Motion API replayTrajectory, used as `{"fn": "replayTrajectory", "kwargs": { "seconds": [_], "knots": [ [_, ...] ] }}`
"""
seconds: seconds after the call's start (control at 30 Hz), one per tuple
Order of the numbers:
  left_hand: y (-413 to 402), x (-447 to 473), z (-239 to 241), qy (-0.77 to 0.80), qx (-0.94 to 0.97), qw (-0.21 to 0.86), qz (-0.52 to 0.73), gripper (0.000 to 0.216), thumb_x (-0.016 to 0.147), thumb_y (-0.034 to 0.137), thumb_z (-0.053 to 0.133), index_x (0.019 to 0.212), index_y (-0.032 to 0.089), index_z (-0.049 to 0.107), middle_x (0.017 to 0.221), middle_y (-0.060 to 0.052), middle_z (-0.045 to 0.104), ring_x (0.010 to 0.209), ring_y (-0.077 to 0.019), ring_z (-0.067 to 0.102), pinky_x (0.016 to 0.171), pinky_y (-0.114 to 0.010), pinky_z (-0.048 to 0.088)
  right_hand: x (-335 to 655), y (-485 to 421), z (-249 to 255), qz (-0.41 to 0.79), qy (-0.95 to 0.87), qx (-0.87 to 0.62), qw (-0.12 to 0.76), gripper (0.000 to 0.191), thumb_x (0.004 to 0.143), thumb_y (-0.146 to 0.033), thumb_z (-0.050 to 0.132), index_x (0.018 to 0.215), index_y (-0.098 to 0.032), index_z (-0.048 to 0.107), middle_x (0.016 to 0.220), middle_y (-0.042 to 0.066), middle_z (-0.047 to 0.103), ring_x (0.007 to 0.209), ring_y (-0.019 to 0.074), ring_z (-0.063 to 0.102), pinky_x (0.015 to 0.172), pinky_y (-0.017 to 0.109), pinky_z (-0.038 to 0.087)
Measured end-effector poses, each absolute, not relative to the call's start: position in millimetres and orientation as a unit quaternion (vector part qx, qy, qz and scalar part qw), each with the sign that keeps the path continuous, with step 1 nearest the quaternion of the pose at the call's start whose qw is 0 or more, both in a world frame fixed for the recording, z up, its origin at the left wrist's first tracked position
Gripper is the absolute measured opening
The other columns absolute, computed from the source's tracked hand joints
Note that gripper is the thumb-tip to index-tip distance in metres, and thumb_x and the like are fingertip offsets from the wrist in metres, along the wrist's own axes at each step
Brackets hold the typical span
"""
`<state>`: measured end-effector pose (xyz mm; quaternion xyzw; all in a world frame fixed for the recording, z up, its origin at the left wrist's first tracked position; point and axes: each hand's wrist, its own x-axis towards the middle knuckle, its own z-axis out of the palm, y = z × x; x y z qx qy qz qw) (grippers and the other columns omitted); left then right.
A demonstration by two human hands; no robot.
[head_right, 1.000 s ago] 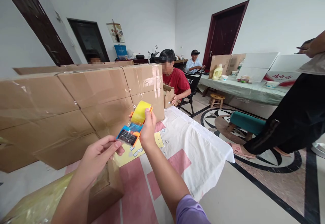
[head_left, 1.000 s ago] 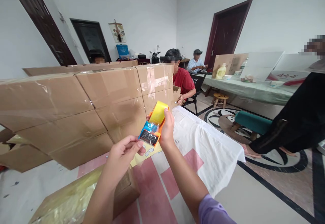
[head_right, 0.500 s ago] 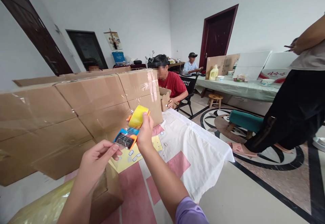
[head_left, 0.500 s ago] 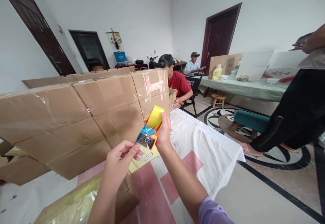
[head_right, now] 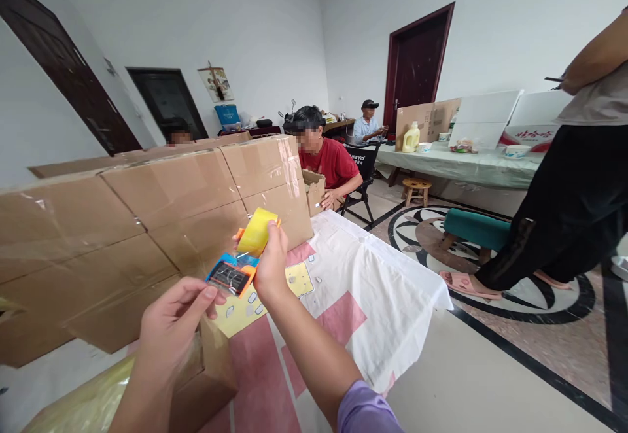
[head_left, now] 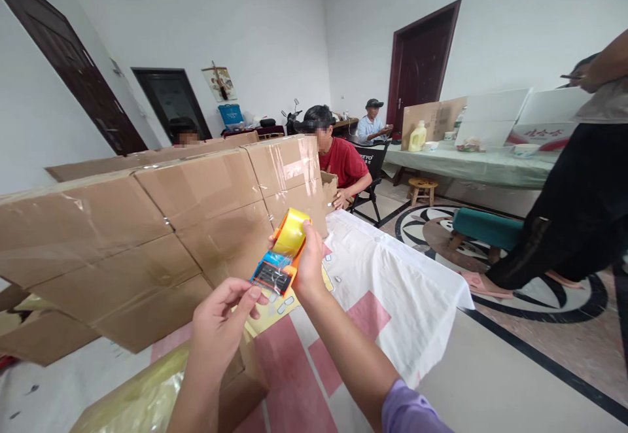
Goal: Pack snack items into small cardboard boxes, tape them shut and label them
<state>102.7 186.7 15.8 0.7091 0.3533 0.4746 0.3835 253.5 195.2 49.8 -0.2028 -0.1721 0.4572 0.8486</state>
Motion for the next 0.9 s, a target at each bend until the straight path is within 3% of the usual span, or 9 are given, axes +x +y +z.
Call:
{"fn": "replayTrajectory", "kwargs": {
  "seconds": [0.3, 0.47, 0.9],
  "knots": [
    [191.7, 97.2, 13.0, 0.361, 0.702, 0.393, 0.471, 0.029, 0.084, 0.047, 0.069, 0.075, 0.020, 0.063, 0.071, -0.004, 0.071, 0.052, -0.0146, 0.057, 0.055, -0.026, 0.049, 249.4, 191.6, 47.5, 0.437, -0.186, -0.219, 0.852, 0.038, 0.084, -0.058, 0.059, 0.090, -0.021, 0.053, 0.062, 0.001, 0.068, 0.058, 0.0229, 0.070, 0.053, 0.034, 0.058],
    [188.1, 97.9, 12.9, 0.358, 0.700, 0.403, 0.469, 0.031, 0.074, 0.048, 0.078, 0.078, 0.020, 0.065, 0.069, -0.003, 0.071, 0.054, -0.0152, 0.057, 0.050, -0.024, 0.046, 249.2, 189.8, 49.0, 0.443, -0.174, -0.199, 0.857, 0.037, 0.082, -0.056, 0.061, 0.089, -0.021, 0.055, 0.065, 0.003, 0.071, 0.060, 0.0228, 0.071, 0.052, 0.033, 0.059],
    [185.4, 101.7, 21.6, 0.392, 0.718, 0.361, 0.448, 0.032, 0.071, 0.047, 0.077, 0.070, 0.020, 0.060, 0.065, -0.002, 0.068, 0.058, -0.0153, 0.055, 0.055, -0.023, 0.038, 247.5, 194.5, 47.1, 0.437, -0.182, -0.212, 0.855, 0.036, 0.085, -0.055, 0.059, 0.092, -0.020, 0.055, 0.070, 0.004, 0.073, 0.059, 0.0233, 0.072, 0.053, 0.034, 0.059]
  ]
}}
